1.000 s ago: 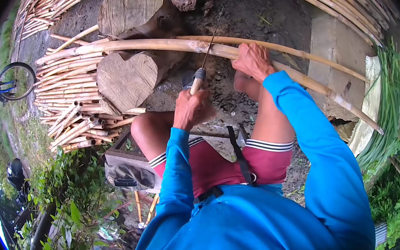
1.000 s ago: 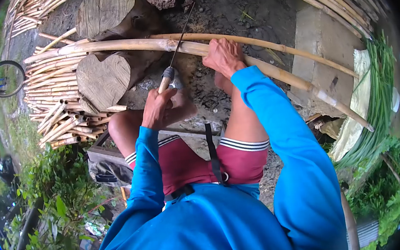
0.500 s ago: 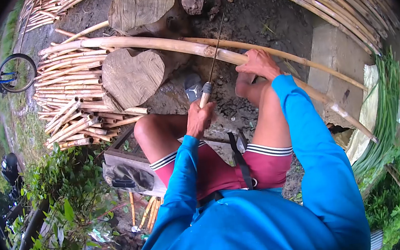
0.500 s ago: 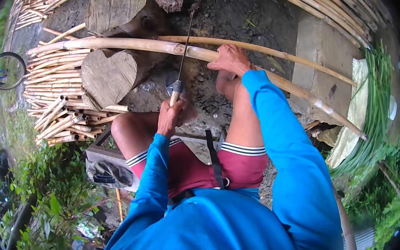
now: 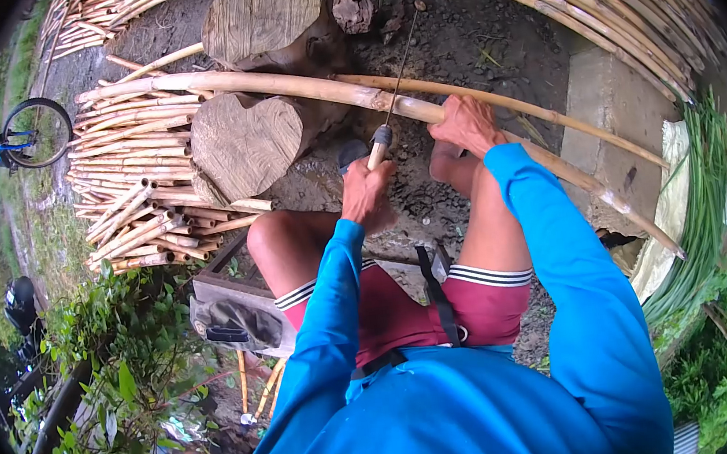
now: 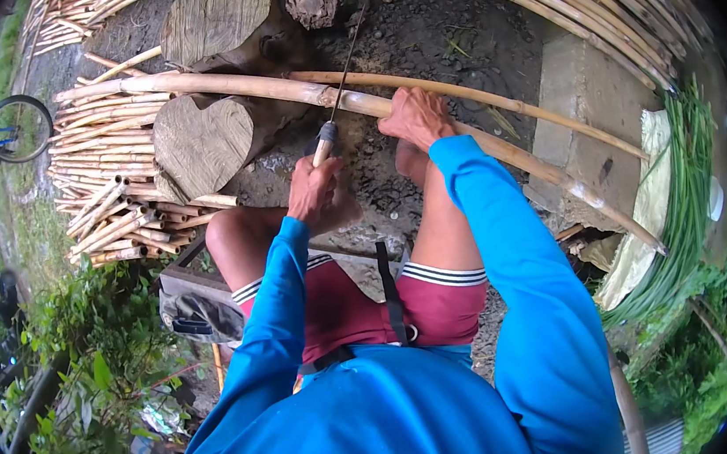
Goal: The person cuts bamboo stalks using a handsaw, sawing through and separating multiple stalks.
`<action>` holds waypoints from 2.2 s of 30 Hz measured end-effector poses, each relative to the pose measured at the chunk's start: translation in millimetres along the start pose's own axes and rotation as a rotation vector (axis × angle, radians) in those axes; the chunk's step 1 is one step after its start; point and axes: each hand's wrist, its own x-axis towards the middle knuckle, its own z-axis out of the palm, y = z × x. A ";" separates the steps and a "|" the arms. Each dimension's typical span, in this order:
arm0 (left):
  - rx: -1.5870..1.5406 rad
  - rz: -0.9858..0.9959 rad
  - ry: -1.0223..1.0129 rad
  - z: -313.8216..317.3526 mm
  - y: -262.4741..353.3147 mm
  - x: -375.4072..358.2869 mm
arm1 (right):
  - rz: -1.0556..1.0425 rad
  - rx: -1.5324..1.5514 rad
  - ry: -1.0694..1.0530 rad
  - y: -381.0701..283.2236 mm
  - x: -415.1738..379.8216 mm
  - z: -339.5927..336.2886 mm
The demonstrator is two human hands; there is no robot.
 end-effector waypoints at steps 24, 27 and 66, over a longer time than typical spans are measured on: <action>0.177 -0.066 0.116 -10.7 -31.4 -66.3 | -0.029 0.018 0.011 4.1 5.5 2.2; 0.190 -0.123 0.094 -16.7 -34.0 -87.4 | -0.045 0.009 0.048 4.7 2.5 3.8; 0.100 -0.233 0.122 -5.9 -16.8 -61.7 | -0.033 0.041 0.049 2.4 -2.1 -2.2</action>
